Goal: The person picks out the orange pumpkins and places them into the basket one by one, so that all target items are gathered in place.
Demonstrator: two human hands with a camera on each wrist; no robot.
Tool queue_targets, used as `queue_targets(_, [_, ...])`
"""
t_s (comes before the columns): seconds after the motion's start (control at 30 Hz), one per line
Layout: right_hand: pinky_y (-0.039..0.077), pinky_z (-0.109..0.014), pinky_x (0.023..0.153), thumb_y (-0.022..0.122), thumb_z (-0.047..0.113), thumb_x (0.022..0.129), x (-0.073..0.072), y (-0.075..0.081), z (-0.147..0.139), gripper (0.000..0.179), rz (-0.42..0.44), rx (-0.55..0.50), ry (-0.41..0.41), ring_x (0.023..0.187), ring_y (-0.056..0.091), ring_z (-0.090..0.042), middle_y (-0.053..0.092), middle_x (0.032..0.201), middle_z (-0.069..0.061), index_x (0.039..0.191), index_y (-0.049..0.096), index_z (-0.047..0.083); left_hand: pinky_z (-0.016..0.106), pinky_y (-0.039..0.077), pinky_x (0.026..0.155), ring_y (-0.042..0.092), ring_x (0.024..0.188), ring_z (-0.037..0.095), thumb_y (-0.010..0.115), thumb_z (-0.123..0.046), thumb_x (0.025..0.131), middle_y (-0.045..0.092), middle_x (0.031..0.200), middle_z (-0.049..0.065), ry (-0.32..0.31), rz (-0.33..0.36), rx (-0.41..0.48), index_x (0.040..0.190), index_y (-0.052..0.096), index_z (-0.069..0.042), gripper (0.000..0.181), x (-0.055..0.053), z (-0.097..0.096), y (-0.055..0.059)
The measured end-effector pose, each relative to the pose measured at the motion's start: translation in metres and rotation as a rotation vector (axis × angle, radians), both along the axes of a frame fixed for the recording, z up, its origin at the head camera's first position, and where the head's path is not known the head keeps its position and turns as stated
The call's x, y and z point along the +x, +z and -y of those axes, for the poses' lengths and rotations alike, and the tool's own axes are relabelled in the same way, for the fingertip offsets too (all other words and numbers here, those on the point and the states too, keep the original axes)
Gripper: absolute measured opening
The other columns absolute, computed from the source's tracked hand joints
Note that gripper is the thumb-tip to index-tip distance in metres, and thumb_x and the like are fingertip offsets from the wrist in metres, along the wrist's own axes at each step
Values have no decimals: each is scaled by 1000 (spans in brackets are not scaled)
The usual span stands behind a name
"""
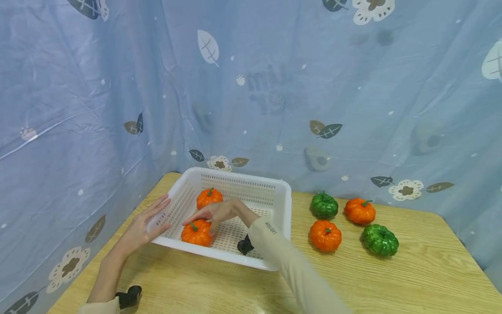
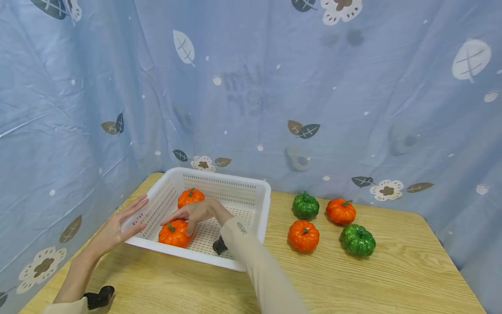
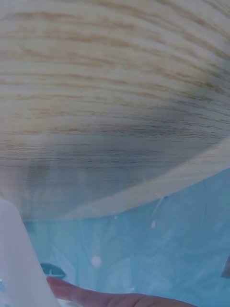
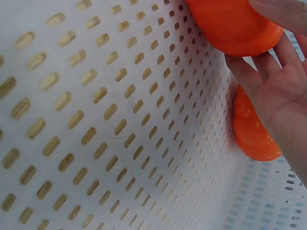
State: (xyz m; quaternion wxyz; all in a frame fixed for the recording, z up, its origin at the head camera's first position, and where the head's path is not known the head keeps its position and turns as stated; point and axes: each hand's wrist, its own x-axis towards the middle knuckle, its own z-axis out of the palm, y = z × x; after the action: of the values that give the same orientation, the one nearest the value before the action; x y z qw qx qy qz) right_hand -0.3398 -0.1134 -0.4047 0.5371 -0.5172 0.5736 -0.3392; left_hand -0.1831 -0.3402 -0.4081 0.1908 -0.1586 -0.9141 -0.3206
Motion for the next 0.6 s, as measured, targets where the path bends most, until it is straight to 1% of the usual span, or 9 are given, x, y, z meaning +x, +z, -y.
queue_targets(0.1, [15,-23,111,57,-21,76,0,-1,1,84,12,2,4,139,18,-3,21,158,-5,150,28,4,62,38,87,41,123,47,72,-12,82,36,148,24,1,-3,0,140,46,0,64,0,1,-1])
queue_targets(0.23, [15,-22,110,59,-22,76,0,0,1,87,16,29,-19,140,16,-3,18,159,-5,152,25,6,62,39,87,41,123,47,72,-13,83,36,148,23,1,7,-2,140,46,0,65,0,0,0])
queue_targets(0.37, [15,-24,112,61,-20,78,1,4,-1,87,9,38,-45,142,15,-7,16,159,-4,152,24,7,62,38,87,41,123,47,72,-13,83,36,147,25,0,10,0,140,46,1,64,0,-1,2])
queue_targets(0.5, [18,-27,112,62,-17,81,1,9,-4,86,-17,43,-78,144,15,-12,15,160,-2,153,23,9,54,42,84,44,121,43,72,-12,83,36,147,24,11,9,-9,140,46,1,64,0,-1,4])
queue_targets(0.6, [19,-30,113,62,-16,82,-1,13,-8,85,-7,42,-101,145,13,-17,15,160,-1,153,23,10,49,45,82,47,119,40,73,-11,82,37,147,23,23,9,-20,140,47,0,64,-1,-1,4])
